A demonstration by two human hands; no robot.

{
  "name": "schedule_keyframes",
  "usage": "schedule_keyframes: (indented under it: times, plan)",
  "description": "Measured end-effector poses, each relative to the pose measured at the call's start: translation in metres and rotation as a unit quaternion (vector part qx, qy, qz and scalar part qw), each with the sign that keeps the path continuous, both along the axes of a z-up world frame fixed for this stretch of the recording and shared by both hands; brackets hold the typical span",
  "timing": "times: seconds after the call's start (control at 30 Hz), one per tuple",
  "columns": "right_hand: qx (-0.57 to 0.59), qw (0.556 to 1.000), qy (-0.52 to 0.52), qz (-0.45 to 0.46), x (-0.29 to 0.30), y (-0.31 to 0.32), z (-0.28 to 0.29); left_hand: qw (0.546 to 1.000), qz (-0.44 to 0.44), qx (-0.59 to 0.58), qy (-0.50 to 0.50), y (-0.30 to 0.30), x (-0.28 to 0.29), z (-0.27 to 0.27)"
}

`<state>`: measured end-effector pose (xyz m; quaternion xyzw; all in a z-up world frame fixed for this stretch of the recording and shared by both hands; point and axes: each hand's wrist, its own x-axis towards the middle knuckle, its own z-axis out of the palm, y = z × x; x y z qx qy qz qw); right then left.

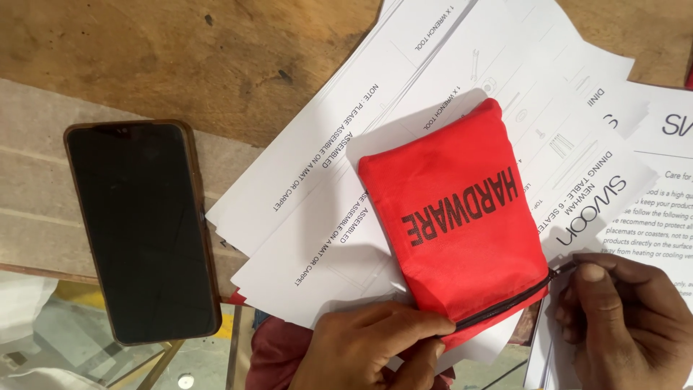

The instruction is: The person sits at a workbench and packs furniture hardware pouches. They pick up printed instruction sheets, fold each sheet, insert it into a red drawstring pouch labeled HARDWARE, and pull the pouch closed, setting finished pouches aside.

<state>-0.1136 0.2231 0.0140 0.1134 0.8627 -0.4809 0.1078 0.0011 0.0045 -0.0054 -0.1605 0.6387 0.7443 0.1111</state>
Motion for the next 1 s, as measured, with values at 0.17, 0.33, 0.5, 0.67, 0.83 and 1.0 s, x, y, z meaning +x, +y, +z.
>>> schedule_keyframes:
  times: [0.17, 0.33, 0.5, 0.67, 0.83, 1.0]
  plan:
    - [0.013, 1.0, 0.003, -0.018, 0.002, -0.005, -0.001, 1.0, 0.001, -0.026, 0.012, 0.005, 0.001, -0.005]
    - [0.001, 1.0, 0.002, -0.019, 0.001, -0.003, -0.002, 1.0, 0.015, -0.015, 0.001, 0.003, -0.008, 0.003]
    - [0.017, 0.999, -0.003, -0.03, -0.001, -0.002, -0.003, 0.999, 0.02, -0.024, 0.011, 0.004, -0.009, 0.003]
    - [0.009, 0.999, 0.004, -0.035, 0.001, -0.002, -0.004, 1.0, 0.017, -0.017, -0.019, 0.006, -0.009, 0.005]
    - [0.002, 1.0, 0.018, -0.007, 0.0, -0.003, 0.001, 0.999, 0.019, -0.011, -0.028, 0.005, -0.011, 0.008]
    - [0.059, 0.998, 0.019, 0.003, -0.002, -0.01, 0.009, 0.999, -0.001, -0.022, -0.045, 0.001, -0.015, 0.018]
